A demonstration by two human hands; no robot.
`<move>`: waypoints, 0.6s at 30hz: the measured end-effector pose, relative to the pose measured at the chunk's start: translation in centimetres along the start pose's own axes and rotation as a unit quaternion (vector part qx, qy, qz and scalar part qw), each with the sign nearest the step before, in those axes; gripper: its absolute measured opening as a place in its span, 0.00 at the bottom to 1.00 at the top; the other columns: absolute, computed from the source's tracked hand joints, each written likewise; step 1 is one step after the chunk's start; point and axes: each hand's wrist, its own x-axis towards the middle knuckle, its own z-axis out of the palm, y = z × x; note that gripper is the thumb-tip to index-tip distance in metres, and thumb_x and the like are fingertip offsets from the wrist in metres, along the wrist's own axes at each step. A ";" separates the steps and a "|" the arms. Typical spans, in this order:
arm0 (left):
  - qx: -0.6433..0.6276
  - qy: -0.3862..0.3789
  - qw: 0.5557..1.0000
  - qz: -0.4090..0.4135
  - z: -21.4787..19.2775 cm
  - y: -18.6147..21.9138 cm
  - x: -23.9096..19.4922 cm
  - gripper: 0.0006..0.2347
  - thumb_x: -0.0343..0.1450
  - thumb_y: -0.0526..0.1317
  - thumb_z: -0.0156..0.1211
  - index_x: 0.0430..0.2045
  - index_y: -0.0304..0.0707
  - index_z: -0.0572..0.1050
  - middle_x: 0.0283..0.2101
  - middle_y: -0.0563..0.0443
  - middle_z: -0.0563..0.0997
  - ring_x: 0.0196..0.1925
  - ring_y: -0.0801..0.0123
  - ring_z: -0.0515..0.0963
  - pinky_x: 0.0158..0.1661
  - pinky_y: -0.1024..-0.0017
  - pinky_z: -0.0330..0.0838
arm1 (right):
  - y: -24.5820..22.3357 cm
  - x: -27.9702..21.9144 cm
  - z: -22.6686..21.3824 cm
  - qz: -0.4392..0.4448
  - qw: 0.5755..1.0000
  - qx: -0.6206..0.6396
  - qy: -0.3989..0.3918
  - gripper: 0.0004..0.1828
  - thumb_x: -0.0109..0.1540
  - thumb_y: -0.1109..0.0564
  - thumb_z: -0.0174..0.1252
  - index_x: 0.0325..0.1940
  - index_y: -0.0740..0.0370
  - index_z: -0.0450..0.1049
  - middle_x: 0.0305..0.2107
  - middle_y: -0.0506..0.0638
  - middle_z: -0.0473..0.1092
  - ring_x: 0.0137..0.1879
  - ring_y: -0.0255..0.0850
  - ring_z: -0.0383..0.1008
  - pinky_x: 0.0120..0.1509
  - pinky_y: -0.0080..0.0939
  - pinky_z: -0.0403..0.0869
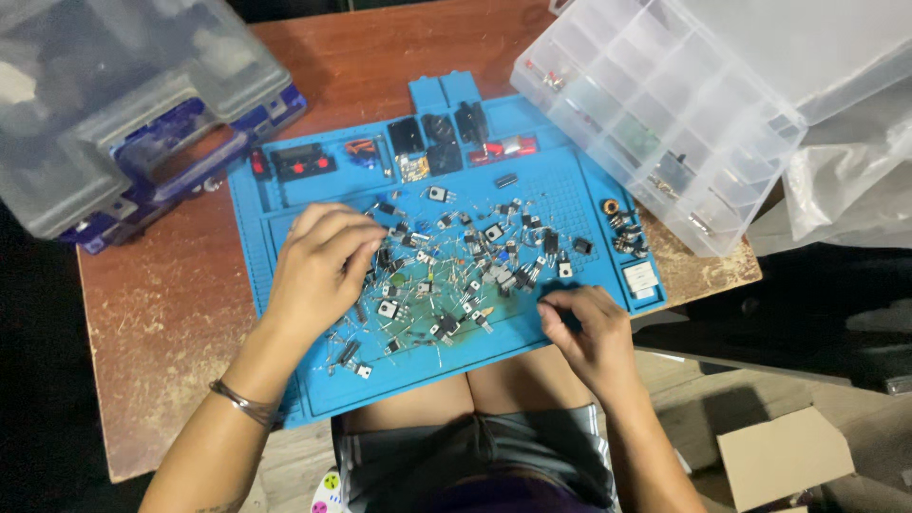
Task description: The person sorts a pile of small electronic components, such as transistors and diodes, on a blue tray placed on their lap. They use their hands to pick up, separate, and move the components into different sections of the tray.
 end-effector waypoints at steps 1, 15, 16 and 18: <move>-0.001 0.004 1.000 0.008 0.1 0.0 0.0 0.03 0.67 0.33 0.56 0.27 0.40 0.78 0.34 0.55 0.79 0.43 0.60 0.75 0.41 0.67 0.66 | 0.1 0.1 -0.2 -0.004 1.000 -0.004 0.007 0.04 0.55 0.57 0.60 0.30 0.59 0.75 0.19 0.50 0.70 0.28 0.49 0.70 0.34 0.41 0.68; -0.031 -0.050 0.998 0.018 -0.5 -0.1 0.5 0.05 0.70 0.34 0.51 0.29 0.33 0.75 0.33 0.50 0.78 0.38 0.58 0.73 0.43 0.65 0.66 | 13.2 8.8 -12.3 -0.075 0.910 -0.403 0.069 0.03 0.62 0.60 0.64 0.40 0.60 0.79 0.31 0.53 0.75 0.35 0.49 0.72 0.45 0.44 0.66; -0.022 -0.050 0.998 0.000 -0.5 -0.2 0.1 0.05 0.70 0.34 0.51 0.29 0.33 0.75 0.33 0.50 0.78 0.38 0.58 0.73 0.43 0.65 0.66 | 13.7 8.3 -12.2 -0.083 0.915 -0.390 0.058 0.03 0.62 0.60 0.64 0.40 0.60 0.79 0.31 0.53 0.75 0.35 0.49 0.72 0.45 0.44 0.66; -0.025 -0.067 0.997 0.001 -0.6 -0.8 0.0 0.05 0.69 0.35 0.53 0.31 0.35 0.76 0.35 0.50 0.77 0.39 0.59 0.72 0.41 0.64 0.67 | 14.7 8.8 -12.2 -0.131 0.873 -0.465 0.066 0.02 0.65 0.57 0.68 0.40 0.53 0.81 0.34 0.49 0.76 0.39 0.46 0.74 0.47 0.40 0.67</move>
